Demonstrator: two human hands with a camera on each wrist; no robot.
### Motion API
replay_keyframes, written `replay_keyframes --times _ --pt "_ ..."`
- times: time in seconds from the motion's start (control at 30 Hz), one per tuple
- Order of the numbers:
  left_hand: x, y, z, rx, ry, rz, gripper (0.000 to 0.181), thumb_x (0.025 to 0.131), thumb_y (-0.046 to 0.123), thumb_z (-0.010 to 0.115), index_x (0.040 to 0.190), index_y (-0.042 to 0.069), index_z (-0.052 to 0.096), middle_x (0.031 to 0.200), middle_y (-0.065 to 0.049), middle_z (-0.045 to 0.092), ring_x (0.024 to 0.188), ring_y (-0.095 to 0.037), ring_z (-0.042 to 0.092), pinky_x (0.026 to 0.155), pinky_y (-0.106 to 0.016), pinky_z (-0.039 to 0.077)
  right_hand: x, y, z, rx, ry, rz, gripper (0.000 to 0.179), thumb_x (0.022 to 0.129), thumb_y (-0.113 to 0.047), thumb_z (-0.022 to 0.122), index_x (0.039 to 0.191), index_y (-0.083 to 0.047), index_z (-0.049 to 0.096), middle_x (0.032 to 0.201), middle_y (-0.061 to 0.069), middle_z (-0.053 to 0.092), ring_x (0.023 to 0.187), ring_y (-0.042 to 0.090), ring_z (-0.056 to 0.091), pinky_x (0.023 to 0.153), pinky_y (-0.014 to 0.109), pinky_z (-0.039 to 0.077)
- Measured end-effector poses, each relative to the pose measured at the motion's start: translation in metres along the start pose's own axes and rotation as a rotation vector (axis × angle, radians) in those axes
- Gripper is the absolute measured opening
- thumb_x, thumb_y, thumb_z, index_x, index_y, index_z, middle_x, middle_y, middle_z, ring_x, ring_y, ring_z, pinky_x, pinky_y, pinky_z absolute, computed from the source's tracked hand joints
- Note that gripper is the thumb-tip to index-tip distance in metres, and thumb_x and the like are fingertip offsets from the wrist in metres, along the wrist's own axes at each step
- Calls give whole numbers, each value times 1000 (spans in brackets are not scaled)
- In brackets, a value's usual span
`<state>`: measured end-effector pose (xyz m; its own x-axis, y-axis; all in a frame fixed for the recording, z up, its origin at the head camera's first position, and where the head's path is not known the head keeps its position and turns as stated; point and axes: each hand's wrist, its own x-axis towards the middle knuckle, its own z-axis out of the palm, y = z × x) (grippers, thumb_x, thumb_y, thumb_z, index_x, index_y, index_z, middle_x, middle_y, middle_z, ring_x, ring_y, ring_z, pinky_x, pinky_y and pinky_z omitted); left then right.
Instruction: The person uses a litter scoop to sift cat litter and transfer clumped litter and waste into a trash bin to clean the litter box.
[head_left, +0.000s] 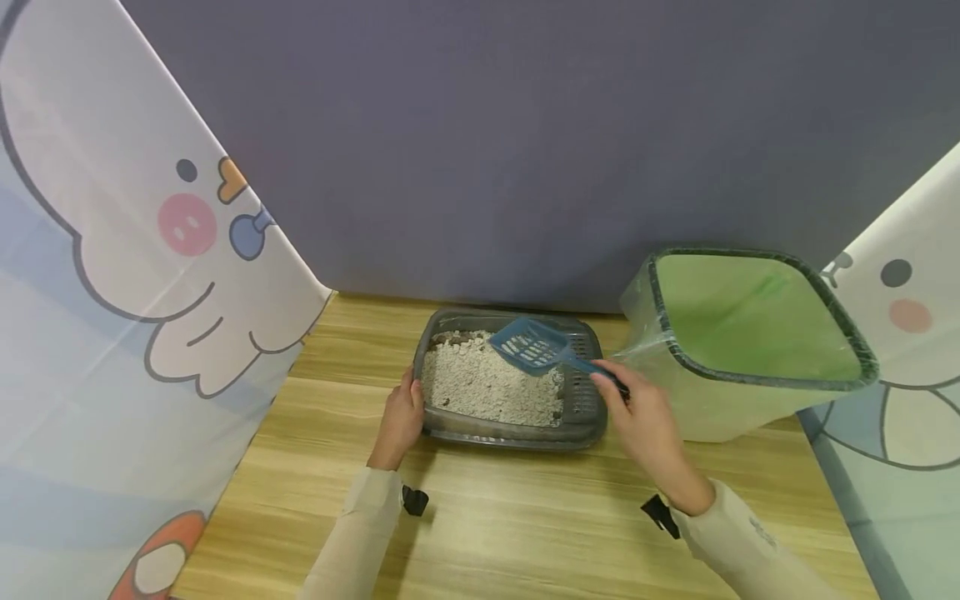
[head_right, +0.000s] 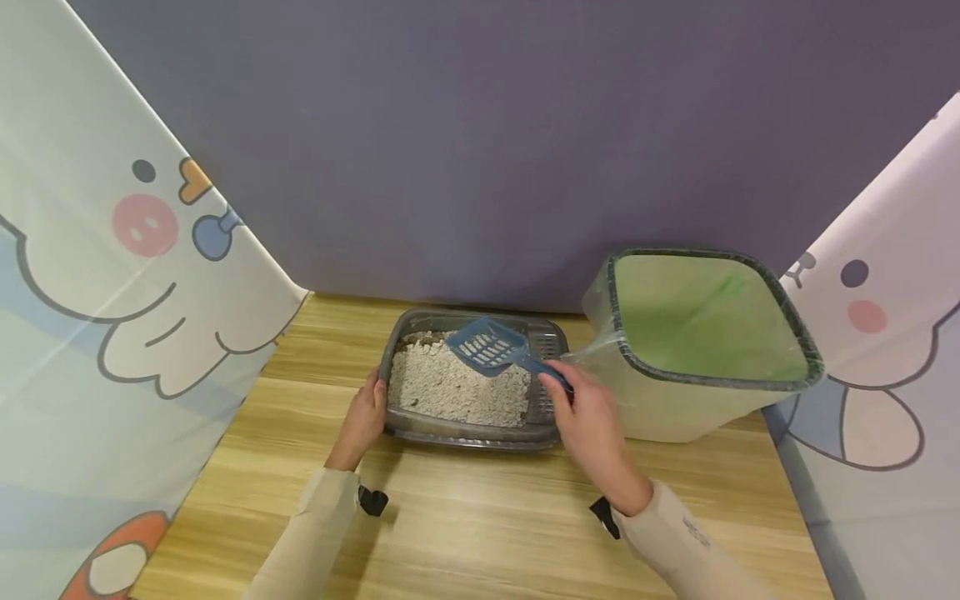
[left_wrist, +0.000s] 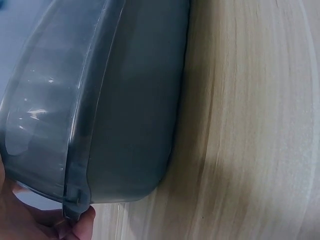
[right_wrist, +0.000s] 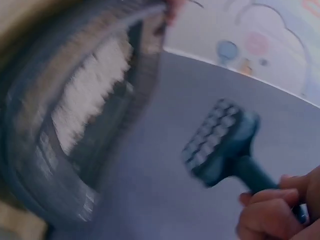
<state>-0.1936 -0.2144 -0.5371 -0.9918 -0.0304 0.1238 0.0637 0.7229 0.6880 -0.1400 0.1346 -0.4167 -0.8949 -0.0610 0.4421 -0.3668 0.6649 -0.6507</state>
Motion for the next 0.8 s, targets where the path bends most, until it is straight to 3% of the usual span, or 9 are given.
replay_keyframes --times 0.2,0.33,0.53,0.67,0.8 --pt "2 -4 2 8 7 -21 46 105 20 29 143 -7 30 115 -36 53 107 -51 50 89 -60 38 19 19 53 -68 -197 172 37 99 -26 51 119 3 61 46 -3 41 34 12 33 38 30 32" --pt "2 -5 4 13 -1 -17 47 105 21 29 143 -7 30 116 -36 52 108 -51 49 90 -60 38 30 34 74 -109 -232 221 33 100 -23 51 113 6 62 47 0 44 35 14 38 38 30 34" --pt "2 -5 2 8 -5 -29 49 106 24 27 144 -5 28 117 -36 51 109 -50 48 90 -59 38 46 47 90 -114 -280 266 31 101 -22 48 90 1 65 46 3 42 37 17 37 42 32 34" --pt "3 -3 0 6 -4 -18 49 106 25 26 144 -5 28 115 -35 52 109 -50 49 89 -59 39 55 56 101 -107 -290 323 33 101 -25 48 102 2 66 47 4 46 37 17 41 46 34 39" --pt "2 0 1 5 5 -12 48 105 23 28 144 -5 30 109 -34 54 104 -49 52 85 -59 41 61 64 106 -131 -304 334 32 99 -23 51 113 3 65 60 7 59 52 23 54 61 41 46"
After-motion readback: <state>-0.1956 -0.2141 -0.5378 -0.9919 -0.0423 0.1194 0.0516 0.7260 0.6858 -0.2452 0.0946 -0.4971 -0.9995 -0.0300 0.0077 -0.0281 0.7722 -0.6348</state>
